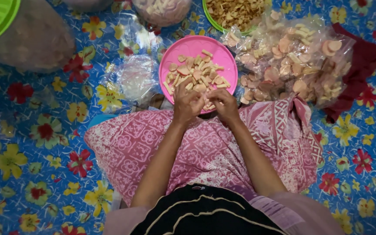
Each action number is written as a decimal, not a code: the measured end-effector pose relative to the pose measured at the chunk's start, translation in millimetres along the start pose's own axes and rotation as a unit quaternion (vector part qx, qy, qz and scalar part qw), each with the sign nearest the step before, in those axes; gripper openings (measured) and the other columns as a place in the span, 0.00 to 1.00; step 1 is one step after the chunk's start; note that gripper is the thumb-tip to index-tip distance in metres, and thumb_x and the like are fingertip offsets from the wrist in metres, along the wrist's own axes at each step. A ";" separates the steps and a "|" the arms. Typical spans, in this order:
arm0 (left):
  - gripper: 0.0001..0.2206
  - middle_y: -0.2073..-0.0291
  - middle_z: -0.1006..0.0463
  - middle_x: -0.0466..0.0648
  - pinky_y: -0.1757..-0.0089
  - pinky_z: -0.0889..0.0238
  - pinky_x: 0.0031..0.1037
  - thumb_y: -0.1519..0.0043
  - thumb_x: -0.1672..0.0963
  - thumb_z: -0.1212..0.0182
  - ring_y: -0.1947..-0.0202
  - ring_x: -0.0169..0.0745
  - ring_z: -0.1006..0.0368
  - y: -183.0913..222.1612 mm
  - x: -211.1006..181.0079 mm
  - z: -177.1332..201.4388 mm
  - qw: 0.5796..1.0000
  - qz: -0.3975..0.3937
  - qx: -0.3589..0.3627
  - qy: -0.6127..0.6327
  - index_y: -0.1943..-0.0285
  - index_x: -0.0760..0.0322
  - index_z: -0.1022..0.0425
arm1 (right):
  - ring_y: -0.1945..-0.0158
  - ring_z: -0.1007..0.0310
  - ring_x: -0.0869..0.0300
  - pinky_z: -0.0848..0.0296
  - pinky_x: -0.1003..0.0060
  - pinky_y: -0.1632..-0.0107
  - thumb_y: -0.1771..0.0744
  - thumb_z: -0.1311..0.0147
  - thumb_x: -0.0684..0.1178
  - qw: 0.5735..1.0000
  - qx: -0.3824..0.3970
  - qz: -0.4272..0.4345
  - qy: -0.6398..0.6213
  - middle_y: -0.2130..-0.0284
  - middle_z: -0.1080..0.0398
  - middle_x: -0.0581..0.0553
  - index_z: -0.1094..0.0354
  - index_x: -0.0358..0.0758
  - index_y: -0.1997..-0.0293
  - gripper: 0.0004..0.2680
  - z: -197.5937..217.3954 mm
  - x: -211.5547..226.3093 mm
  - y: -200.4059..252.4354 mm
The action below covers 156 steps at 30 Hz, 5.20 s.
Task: Sorting and arranging small food items on a plate
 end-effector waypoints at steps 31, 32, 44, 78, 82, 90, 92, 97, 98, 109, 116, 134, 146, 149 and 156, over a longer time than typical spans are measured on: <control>0.18 0.63 0.26 0.45 0.57 0.35 0.23 0.56 0.59 0.26 0.60 0.39 0.28 9.6 29.1 -25.7 0.945 0.199 0.078 0.246 0.57 0.51 0.20 | 0.65 0.35 0.63 0.33 0.69 0.62 0.44 0.57 0.31 0.956 0.031 -0.241 -0.162 0.70 0.32 0.48 0.25 0.36 0.66 0.13 -11.7 -59.9 8.9; 0.17 0.66 0.25 0.45 0.59 0.34 0.23 0.57 0.58 0.26 0.62 0.40 0.27 11.2 32.8 -27.3 0.950 0.190 0.087 0.231 0.58 0.51 0.20 | 0.65 0.35 0.63 0.33 0.69 0.62 0.44 0.58 0.31 0.955 0.030 -0.245 -0.166 0.70 0.32 0.48 0.25 0.35 0.65 0.13 -12.6 -63.7 10.4; 0.12 0.74 0.22 0.48 0.68 0.31 0.23 0.55 0.60 0.28 0.72 0.38 0.25 8.5 18.5 -8.7 0.947 0.211 0.041 0.237 0.62 0.57 0.20 | 0.68 0.34 0.65 0.33 0.73 0.66 0.41 0.52 0.36 0.956 -0.025 -0.241 -0.164 0.69 0.30 0.48 0.27 0.38 0.63 0.09 4.4 10.8 0.6; 0.13 0.69 0.23 0.49 0.74 0.30 0.17 0.51 0.60 0.31 0.76 0.29 0.28 11.2 63.9 -13.1 0.870 0.354 -0.144 0.312 0.57 0.62 0.22 | 0.61 0.31 0.50 0.32 0.58 0.58 0.41 0.40 0.45 0.980 0.084 0.048 0.173 0.68 0.36 0.45 0.35 0.44 0.56 0.12 -40.5 -17.9 -18.9; 0.13 0.69 0.23 0.50 0.73 0.30 0.18 0.53 0.61 0.30 0.74 0.30 0.28 9.0 58.2 -14.9 0.889 0.338 -0.127 0.280 0.59 0.62 0.21 | 0.62 0.30 0.51 0.31 0.60 0.59 0.40 0.42 0.42 0.993 0.042 -0.005 0.110 0.69 0.33 0.45 0.33 0.43 0.58 0.09 -30.6 -2.8 -20.8; 0.12 0.70 0.23 0.48 0.68 0.29 0.21 0.54 0.60 0.29 0.69 0.37 0.25 10.4 55.6 -24.1 0.935 0.265 -0.028 0.236 0.61 0.60 0.21 | 0.63 0.29 0.57 0.29 0.65 0.60 0.36 0.45 0.44 0.975 -0.063 -0.198 -0.074 0.63 0.30 0.40 0.31 0.38 0.56 0.07 5.3 -43.6 -4.0; 0.12 0.71 0.23 0.48 0.68 0.30 0.21 0.54 0.60 0.29 0.69 0.38 0.25 10.7 52.3 -24.6 0.940 0.254 -0.013 0.228 0.60 0.60 0.21 | 0.64 0.28 0.59 0.28 0.68 0.61 0.36 0.44 0.44 0.970 -0.068 -0.206 -0.107 0.63 0.30 0.40 0.31 0.38 0.56 0.07 2.0 -32.2 -4.5; 0.13 0.71 0.23 0.47 0.65 0.30 0.20 0.54 0.60 0.28 0.67 0.38 0.25 10.6 46.5 -21.9 0.951 0.226 0.015 0.209 0.60 0.58 0.20 | 0.77 0.27 0.60 0.24 0.71 0.75 0.36 0.47 0.40 0.939 -0.062 -0.245 -0.234 0.70 0.32 0.41 0.35 0.34 0.51 0.09 -10.8 -56.1 0.0; 0.13 0.71 0.23 0.45 0.63 0.31 0.21 0.54 0.59 0.28 0.66 0.37 0.25 11.8 49.2 -23.0 0.960 0.207 0.027 0.186 0.60 0.56 0.20 | 0.72 0.27 0.61 0.24 0.70 0.72 0.36 0.45 0.42 0.943 -0.068 -0.232 -0.229 0.68 0.32 0.41 0.34 0.34 0.52 0.10 -10.8 -58.1 0.3; 0.14 0.68 0.24 0.44 0.71 0.31 0.20 0.52 0.61 0.32 0.71 0.41 0.24 14.6 48.4 -21.1 0.959 0.194 0.076 0.191 0.58 0.52 0.21 | 0.68 0.28 0.62 0.27 0.70 0.64 0.37 0.42 0.44 0.961 -0.069 -0.196 -0.183 0.69 0.29 0.40 0.29 0.37 0.56 0.08 -5.0 -27.5 0.6; 0.14 0.67 0.24 0.44 0.72 0.32 0.18 0.52 0.62 0.32 0.75 0.39 0.25 11.0 39.0 -13.9 0.964 0.183 0.061 0.182 0.59 0.53 0.22 | 0.68 0.31 0.64 0.28 0.72 0.64 0.36 0.45 0.43 0.960 -0.058 -0.211 -0.173 0.69 0.29 0.44 0.30 0.37 0.56 0.07 -2.5 -10.7 3.0; 0.14 0.70 0.25 0.43 0.79 0.37 0.15 0.55 0.64 0.34 0.81 0.34 0.28 8.1 37.0 -14.2 0.980 0.136 0.034 0.145 0.61 0.55 0.21 | 0.68 0.29 0.64 0.26 0.72 0.64 0.36 0.45 0.44 0.955 -0.055 -0.199 -0.211 0.69 0.30 0.43 0.30 0.36 0.55 0.08 -4.8 -21.7 -0.1; 0.13 0.69 0.26 0.44 0.65 0.33 0.25 0.54 0.61 0.31 0.67 0.41 0.27 1.2 25.1 -15.2 0.980 0.103 0.039 0.164 0.60 0.54 0.21 | 0.72 0.29 0.63 0.27 0.72 0.69 0.36 0.44 0.45 0.954 -0.019 -0.214 -0.211 0.74 0.30 0.42 0.31 0.36 0.55 0.08 -8.9 -29.4 -3.5; 0.16 0.66 0.25 0.45 0.60 0.34 0.29 0.57 0.61 0.30 0.62 0.46 0.27 3.0 27.7 -18.4 0.979 0.098 0.051 0.174 0.59 0.56 0.22 | 0.71 0.28 0.63 0.26 0.72 0.69 0.37 0.42 0.45 0.948 -0.022 -0.229 -0.221 0.71 0.29 0.43 0.31 0.36 0.56 0.09 -14.4 -52.2 -1.7; 0.18 0.65 0.24 0.49 0.54 0.38 0.34 0.56 0.61 0.30 0.58 0.51 0.28 8.0 43.2 -26.0 0.978 0.083 0.066 0.178 0.57 0.58 0.23 | 0.74 0.26 0.60 0.25 0.71 0.74 0.38 0.40 0.46 0.929 -0.011 -0.269 -0.255 0.68 0.29 0.41 0.32 0.37 0.54 0.11 -10.6 -46.5 -2.3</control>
Point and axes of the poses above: each hand's wrist, its own y-axis away from the middle knuckle, its own z-axis out of the back of the hand, x = y × z, the point moved 3 cm from there along -y, towards the middle knuckle
